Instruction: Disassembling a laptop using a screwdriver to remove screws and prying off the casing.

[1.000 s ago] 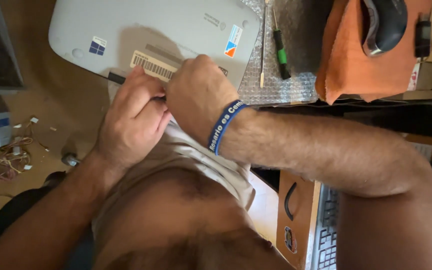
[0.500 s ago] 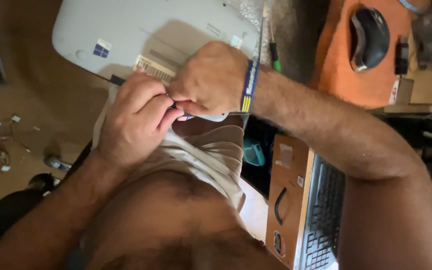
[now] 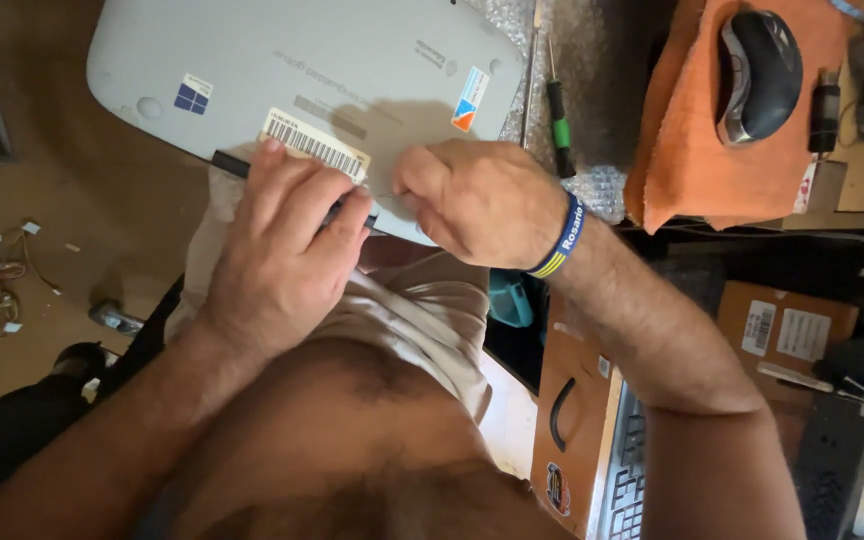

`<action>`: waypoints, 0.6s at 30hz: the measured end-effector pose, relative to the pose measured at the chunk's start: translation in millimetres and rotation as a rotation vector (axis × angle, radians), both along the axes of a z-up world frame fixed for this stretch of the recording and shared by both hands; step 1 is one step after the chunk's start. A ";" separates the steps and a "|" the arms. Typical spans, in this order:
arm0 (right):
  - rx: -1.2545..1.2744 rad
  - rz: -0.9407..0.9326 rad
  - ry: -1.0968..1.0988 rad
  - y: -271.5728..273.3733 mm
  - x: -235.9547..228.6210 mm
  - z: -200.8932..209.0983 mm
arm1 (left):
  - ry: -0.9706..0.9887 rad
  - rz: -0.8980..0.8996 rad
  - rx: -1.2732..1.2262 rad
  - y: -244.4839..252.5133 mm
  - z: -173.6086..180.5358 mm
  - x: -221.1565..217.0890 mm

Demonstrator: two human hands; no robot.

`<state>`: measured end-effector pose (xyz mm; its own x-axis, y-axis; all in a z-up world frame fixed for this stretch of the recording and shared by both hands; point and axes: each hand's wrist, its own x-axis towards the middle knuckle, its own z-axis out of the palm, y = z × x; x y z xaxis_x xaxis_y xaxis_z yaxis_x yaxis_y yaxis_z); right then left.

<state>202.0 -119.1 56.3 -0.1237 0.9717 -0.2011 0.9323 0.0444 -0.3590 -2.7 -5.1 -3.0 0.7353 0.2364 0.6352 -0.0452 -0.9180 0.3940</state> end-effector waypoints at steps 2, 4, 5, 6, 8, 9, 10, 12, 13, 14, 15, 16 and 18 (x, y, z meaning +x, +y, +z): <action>0.184 0.053 0.145 -0.4 -1.8 -2.1 | 0.015 0.004 -0.006 -2.8 1.3 -0.3; 0.227 0.031 0.144 -4.3 -3.9 -8.9 | 0.040 0.021 0.028 -4.3 2.5 -1.2; 0.268 0.008 0.144 -6.3 -5.4 -12.5 | 0.067 0.037 0.061 -5.2 3.2 -2.2; 0.270 0.008 0.146 -5.2 -7.2 -10.9 | 0.069 0.037 0.063 -5.4 5.0 -2.6; 0.303 -0.070 0.302 -2.7 -10.4 -7.3 | 0.104 0.024 0.067 -4.7 8.9 -2.4; 0.307 -0.073 0.303 -3.5 -9.8 -7.8 | 0.105 0.020 0.071 -4.4 10.4 -1.9; 0.318 -0.118 0.344 -4.6 -9.2 -8.3 | 0.112 0.022 0.067 -4.3 12.1 -1.4; 0.333 -0.166 0.387 -6.4 -9.9 -9.4 | 0.121 0.020 0.069 -3.9 14.8 -0.2; 0.357 -0.170 0.381 -6.6 -10.8 -10.2 | 0.146 0.025 0.065 -3.3 15.6 0.8; 0.381 -0.174 0.375 -6.7 -11.8 -11.1 | 0.171 0.030 0.061 -2.5 16.3 1.7; 0.384 -0.175 0.378 -8.0 -12.7 -12.7 | 0.174 0.029 0.064 -1.9 18.3 0.8; 0.406 -0.190 0.385 -9.2 -13.5 -14.5 | 0.180 0.031 0.118 -1.1 20.3 0.0; 0.435 -0.210 0.390 -9.8 -14.3 -17.6 | 0.186 0.028 0.178 2.2 23.9 2.0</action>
<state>187.7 -128.9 38.7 0.0945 0.9661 0.2402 0.7408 0.0929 -0.6652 -0.7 -2.9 20.9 0.8380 0.1550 0.5232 0.0395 -0.9735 0.2251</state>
